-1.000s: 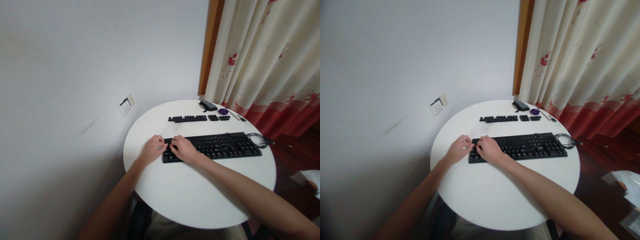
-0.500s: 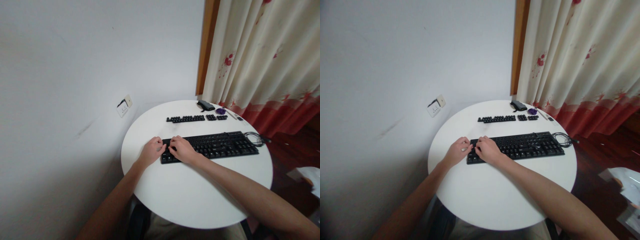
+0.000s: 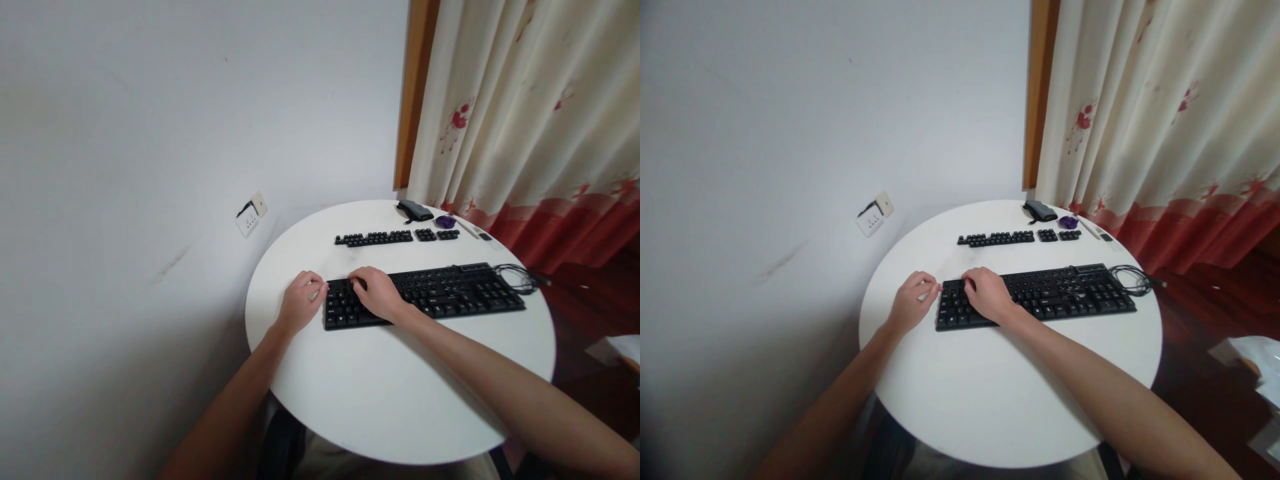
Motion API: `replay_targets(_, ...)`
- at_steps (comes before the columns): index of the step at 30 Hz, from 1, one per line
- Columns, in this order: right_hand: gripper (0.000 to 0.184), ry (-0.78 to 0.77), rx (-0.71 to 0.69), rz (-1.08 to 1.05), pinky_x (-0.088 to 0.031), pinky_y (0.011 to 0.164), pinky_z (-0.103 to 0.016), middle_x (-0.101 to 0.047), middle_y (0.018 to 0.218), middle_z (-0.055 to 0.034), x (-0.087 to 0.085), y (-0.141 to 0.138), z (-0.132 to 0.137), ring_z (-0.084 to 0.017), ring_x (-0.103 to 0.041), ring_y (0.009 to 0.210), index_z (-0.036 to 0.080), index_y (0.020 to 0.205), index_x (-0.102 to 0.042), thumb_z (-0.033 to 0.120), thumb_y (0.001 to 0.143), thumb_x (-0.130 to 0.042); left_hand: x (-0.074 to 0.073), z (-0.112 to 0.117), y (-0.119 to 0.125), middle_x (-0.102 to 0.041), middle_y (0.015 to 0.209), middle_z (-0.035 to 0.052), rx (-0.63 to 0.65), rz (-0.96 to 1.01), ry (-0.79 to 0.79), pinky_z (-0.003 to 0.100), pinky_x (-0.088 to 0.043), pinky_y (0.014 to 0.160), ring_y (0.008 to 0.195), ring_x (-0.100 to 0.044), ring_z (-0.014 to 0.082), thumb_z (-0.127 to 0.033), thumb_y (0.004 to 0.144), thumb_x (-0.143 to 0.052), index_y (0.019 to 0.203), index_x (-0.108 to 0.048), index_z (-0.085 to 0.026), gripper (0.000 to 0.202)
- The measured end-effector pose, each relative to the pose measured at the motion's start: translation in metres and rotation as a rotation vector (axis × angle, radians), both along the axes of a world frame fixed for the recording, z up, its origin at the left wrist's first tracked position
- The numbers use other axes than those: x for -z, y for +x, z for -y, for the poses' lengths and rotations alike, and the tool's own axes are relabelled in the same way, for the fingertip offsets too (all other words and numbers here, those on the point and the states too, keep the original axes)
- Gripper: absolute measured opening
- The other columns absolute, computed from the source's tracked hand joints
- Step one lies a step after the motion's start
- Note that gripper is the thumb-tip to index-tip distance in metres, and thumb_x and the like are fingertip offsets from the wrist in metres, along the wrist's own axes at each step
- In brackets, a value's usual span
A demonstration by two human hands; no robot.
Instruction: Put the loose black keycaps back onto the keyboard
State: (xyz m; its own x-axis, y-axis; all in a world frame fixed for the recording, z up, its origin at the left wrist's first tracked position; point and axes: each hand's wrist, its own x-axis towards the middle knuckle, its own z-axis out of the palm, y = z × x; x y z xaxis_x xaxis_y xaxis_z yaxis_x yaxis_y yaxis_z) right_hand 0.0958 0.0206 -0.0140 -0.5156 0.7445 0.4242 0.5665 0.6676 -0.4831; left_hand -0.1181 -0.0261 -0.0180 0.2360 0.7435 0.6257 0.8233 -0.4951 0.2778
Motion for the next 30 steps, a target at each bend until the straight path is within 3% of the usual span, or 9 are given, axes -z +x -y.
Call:
replay_targets(12,0.033,0.037,-0.195,0.164,-0.041,0.086,-0.029,-0.060,0.095,-0.0071,0.000,-0.006,0.011,-0.019,-0.052,0.096,0.019,0.104,-0.071,0.004,0.087,-0.047,-0.003,0.001,0.004,-0.063,0.084,0.0041,0.099,-0.063,-0.150,0.034,-0.047,0.081,0.086,-0.056,0.0180,-0.026,0.095,-0.048,0.071,-0.067,-0.021,0.031)
replay_targets(16,0.032,0.048,-0.173,0.138,-0.041,0.088,-0.030,-0.060,0.095,-0.0071,-0.002,-0.005,0.009,-0.019,-0.051,0.097,0.019,0.101,-0.071,0.004,0.086,-0.047,-0.001,0.001,0.002,-0.064,0.086,0.0046,0.072,0.000,-0.135,0.033,-0.047,0.082,0.086,-0.056,0.0180,-0.027,0.095,-0.048,0.077,-0.070,-0.021,0.029)
replay_targets(20,0.029,0.043,-0.079,0.038,-0.041,0.089,-0.029,-0.062,0.093,-0.0071,-0.007,0.001,0.002,-0.019,-0.052,0.096,0.016,0.095,-0.070,0.004,0.086,-0.045,-0.001,-0.006,-0.002,-0.066,0.089,0.0054,0.012,0.135,-0.096,0.033,-0.047,0.082,0.089,-0.058,0.0179,-0.027,0.096,-0.048,0.096,-0.073,-0.021,0.026)
replay_targets(25,0.027,0.015,-0.014,0.023,-0.041,0.089,-0.029,-0.064,0.091,-0.0066,-0.011,0.014,-0.008,-0.018,-0.054,0.095,0.016,0.090,-0.069,0.004,0.085,-0.045,-0.015,-0.034,-0.006,-0.069,0.094,0.0049,-0.027,0.167,-0.082,0.030,-0.048,0.078,0.090,-0.060,0.0178,-0.027,0.093,-0.051,0.101,-0.073,-0.022,0.023)
replay_targets(30,0.026,0.001,-0.023,0.047,-0.041,0.088,-0.028,-0.066,0.090,-0.0055,-0.011,0.020,-0.011,-0.018,-0.056,0.094,0.017,0.089,-0.069,0.005,0.086,-0.045,-0.028,-0.086,0.005,-0.070,0.083,0.0039,-0.061,0.176,-0.140,0.029,-0.047,0.073,0.077,-0.061,0.0162,-0.026,0.089,-0.053,0.099,-0.074,-0.019,0.024)
